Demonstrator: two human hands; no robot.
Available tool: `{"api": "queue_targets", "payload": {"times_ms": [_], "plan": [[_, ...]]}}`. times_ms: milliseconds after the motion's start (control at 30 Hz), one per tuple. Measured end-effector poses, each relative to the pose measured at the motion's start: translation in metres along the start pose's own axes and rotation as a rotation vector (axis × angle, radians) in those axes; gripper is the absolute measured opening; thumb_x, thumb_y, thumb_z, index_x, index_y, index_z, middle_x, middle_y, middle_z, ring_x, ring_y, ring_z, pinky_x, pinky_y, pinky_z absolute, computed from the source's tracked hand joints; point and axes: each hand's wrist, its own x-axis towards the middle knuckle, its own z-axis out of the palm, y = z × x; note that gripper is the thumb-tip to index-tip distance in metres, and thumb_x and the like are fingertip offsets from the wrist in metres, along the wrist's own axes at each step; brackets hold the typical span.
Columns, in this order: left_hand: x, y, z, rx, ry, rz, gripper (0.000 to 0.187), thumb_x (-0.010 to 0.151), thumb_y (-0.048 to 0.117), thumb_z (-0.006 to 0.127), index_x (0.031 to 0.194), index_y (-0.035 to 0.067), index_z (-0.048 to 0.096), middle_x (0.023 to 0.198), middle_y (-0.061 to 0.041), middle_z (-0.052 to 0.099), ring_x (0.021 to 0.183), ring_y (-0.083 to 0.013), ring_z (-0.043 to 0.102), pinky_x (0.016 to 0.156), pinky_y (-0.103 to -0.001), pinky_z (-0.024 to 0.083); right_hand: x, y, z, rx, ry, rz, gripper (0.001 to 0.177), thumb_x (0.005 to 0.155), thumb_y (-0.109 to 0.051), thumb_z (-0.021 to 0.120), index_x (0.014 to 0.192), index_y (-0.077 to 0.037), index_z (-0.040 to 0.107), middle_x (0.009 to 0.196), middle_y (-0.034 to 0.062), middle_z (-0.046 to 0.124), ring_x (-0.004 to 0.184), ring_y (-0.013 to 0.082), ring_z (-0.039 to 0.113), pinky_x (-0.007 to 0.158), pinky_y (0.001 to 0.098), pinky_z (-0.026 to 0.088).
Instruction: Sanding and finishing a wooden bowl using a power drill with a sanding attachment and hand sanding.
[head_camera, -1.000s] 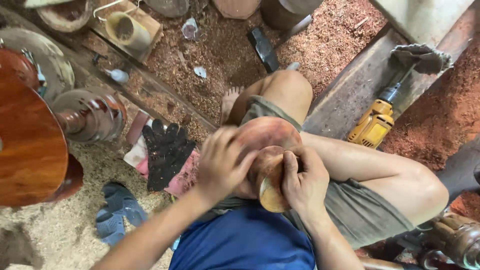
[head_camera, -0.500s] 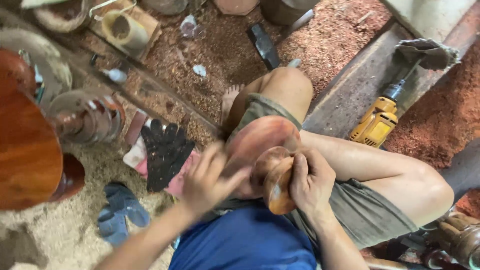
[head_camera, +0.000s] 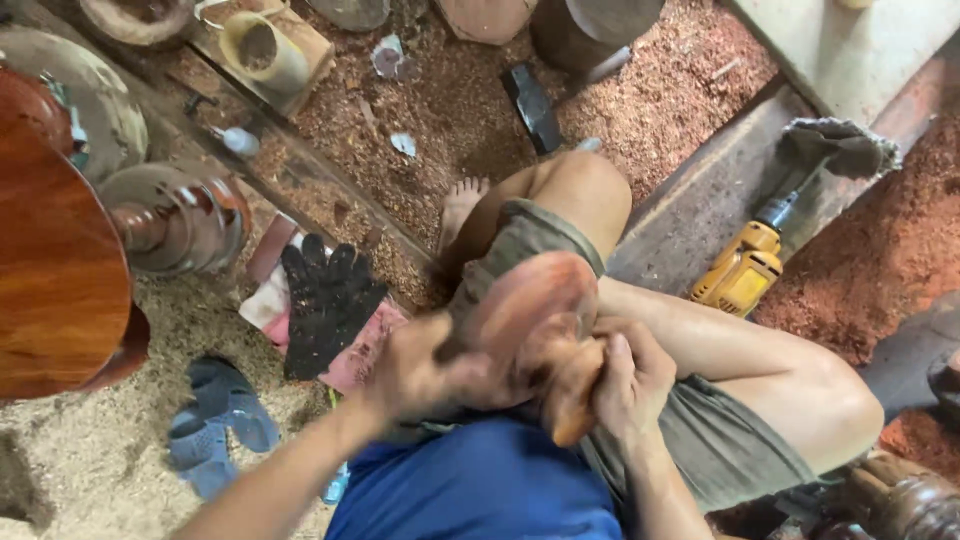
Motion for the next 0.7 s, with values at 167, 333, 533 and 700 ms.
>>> {"api": "queue_targets", "payload": {"times_ms": [167, 333, 533, 700], "plan": [[0.047, 0.015, -0.008, 0.160, 0.109, -0.134, 0.053, 0.088, 0.048, 0.081, 0.070, 0.003, 0.060, 0.063, -0.016, 0.059, 0.052, -0.0284, 0.060, 0.052, -0.042, 0.049, 0.004, -0.004, -0.003, 0.047, -0.084, -0.128, 0.030, 0.103, -0.019, 0.048, 0.095, 0.004, 0.065, 0.093, 0.0145, 0.071, 0.084, 0.0210, 0.068, 0.080, 0.0307, 0.054], [0.133, 0.008, -0.010, -0.033, -0.372, -0.013, 0.044, 0.083, 0.050, 0.080, 0.075, 0.007, 0.072, 0.068, -0.014, 0.066, 0.062, -0.0275, 0.062, 0.057, -0.042, 0.049, 0.018, -0.037, -0.004, -0.002, -0.200, -0.387, 0.026, 0.098, -0.017, 0.050, 0.091, 0.004, 0.065, 0.093, 0.0162, 0.070, 0.084, 0.0272, 0.070, 0.079, 0.0344, 0.055], [-0.012, 0.003, -0.009, -0.434, -0.036, -0.285, 0.036, 0.093, 0.038, 0.072, 0.102, 0.004, 0.073, 0.088, -0.011, 0.074, 0.079, -0.0158, 0.066, 0.073, -0.034, 0.053, 0.024, -0.037, -0.006, -0.076, -0.195, -0.501, 0.016, 0.091, -0.010, 0.053, 0.085, 0.000, 0.064, 0.087, 0.0148, 0.069, 0.076, 0.0299, 0.069, 0.071, 0.0372, 0.055], [0.046, 0.002, -0.020, -0.209, -0.059, -0.231, 0.038, 0.091, 0.041, 0.074, 0.087, 0.003, 0.071, 0.076, -0.015, 0.069, 0.066, -0.0180, 0.063, 0.063, -0.036, 0.050, 0.030, -0.060, 0.000, -0.064, -0.298, -0.610, 0.011, 0.086, -0.008, 0.055, 0.084, -0.001, 0.063, 0.085, 0.0145, 0.067, 0.072, 0.0298, 0.066, 0.068, 0.0381, 0.053]]}}
